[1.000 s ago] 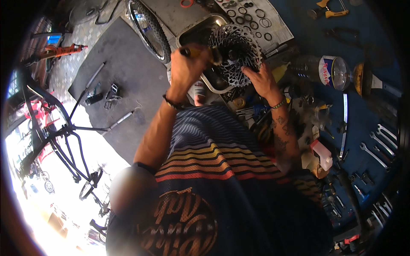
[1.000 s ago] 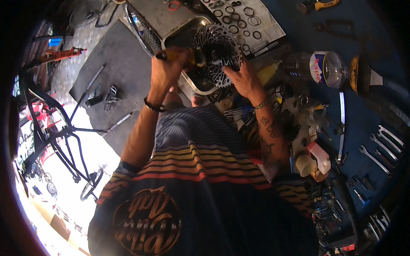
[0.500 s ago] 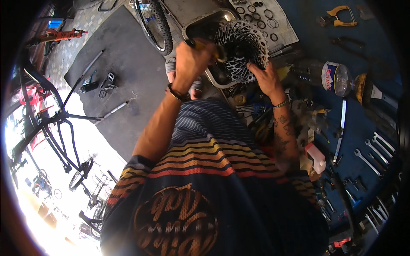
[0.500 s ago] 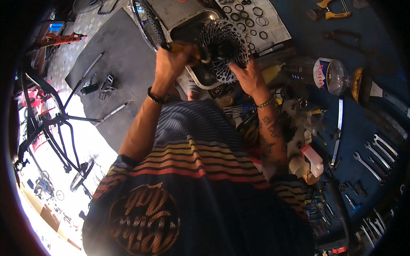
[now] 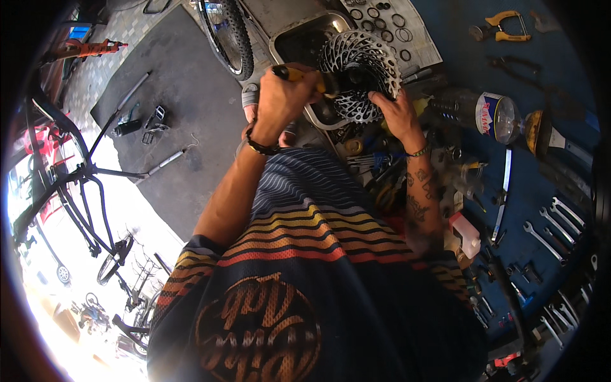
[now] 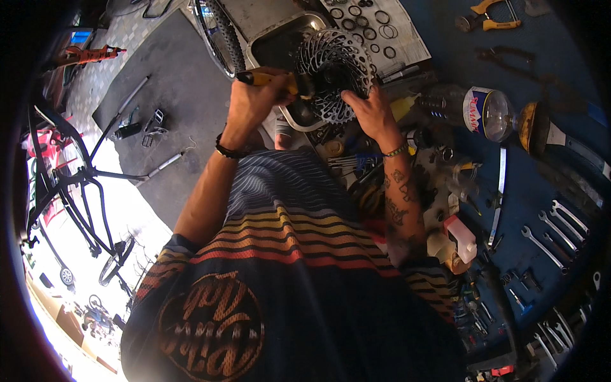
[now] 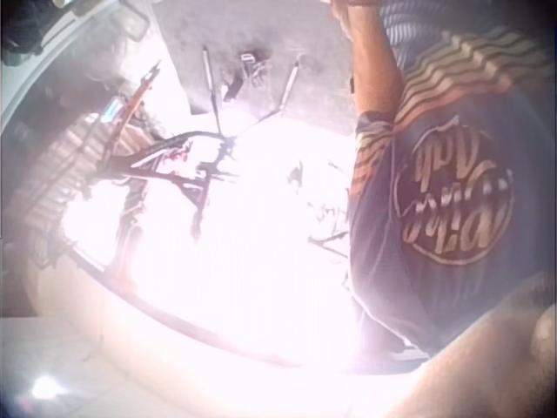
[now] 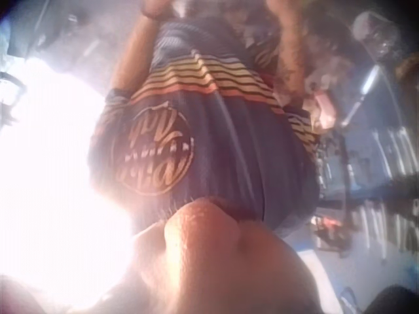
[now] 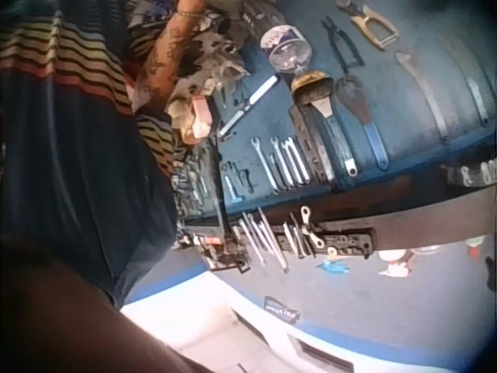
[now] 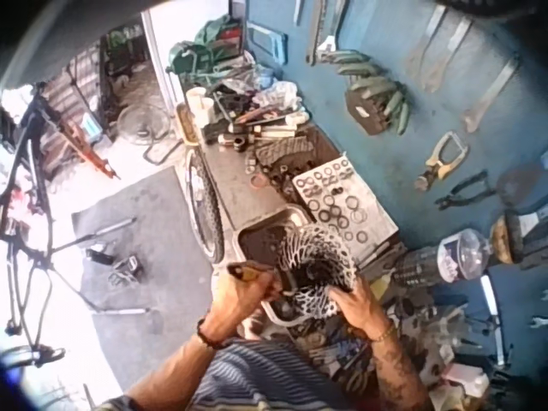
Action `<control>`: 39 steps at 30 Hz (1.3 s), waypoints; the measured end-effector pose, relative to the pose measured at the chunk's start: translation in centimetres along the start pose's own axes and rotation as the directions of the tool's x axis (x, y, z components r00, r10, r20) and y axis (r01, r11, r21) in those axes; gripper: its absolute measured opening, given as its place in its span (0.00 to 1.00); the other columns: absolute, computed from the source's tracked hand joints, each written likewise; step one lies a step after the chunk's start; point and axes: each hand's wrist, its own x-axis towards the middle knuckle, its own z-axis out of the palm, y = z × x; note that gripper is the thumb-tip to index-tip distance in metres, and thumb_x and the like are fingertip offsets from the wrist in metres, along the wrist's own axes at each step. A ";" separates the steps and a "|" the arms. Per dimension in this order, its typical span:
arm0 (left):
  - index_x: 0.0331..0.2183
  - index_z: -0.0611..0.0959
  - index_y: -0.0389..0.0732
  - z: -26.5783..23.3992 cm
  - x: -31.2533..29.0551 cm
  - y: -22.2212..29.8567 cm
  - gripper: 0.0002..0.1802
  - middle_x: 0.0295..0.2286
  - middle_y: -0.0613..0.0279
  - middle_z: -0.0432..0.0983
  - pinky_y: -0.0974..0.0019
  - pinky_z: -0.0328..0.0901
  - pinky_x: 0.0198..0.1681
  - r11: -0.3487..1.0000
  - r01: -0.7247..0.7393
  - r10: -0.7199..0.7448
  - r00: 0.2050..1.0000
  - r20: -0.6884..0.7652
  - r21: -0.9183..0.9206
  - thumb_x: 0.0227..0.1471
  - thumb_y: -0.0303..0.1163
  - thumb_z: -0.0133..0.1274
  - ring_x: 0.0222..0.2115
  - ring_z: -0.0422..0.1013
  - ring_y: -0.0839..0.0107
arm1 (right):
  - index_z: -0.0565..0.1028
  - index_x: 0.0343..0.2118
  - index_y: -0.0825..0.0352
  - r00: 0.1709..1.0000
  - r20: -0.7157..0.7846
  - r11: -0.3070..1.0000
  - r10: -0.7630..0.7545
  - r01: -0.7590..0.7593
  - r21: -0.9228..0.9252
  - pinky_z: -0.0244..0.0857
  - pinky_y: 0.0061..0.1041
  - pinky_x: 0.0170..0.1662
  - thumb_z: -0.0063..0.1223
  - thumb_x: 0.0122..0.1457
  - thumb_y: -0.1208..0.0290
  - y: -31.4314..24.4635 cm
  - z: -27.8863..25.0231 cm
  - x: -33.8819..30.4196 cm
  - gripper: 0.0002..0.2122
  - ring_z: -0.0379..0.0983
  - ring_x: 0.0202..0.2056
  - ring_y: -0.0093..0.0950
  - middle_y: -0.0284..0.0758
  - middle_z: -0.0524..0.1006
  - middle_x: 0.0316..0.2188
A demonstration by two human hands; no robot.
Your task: The person scrubs a bicycle cassette with a yellow brush in a metal sink, rotating the cassette to clean between the sprockets. The person then lifts the cassette from the sink and places it on the workbench.
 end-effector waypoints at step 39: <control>0.45 0.92 0.40 0.9 0.2 2.2 0.15 0.31 0.56 0.89 0.69 0.77 0.35 0.967 -0.249 0.236 0.956 0.172 0.056 0.59 0.38 0.67 0.28 0.84 0.73 | 0.84 0.56 0.52 0.997 0.062 0.999 0.041 -0.040 -0.024 0.70 0.47 0.62 0.52 0.68 0.73 1.1 -1.7 2.5 0.18 0.73 0.57 0.52 0.54 0.75 0.57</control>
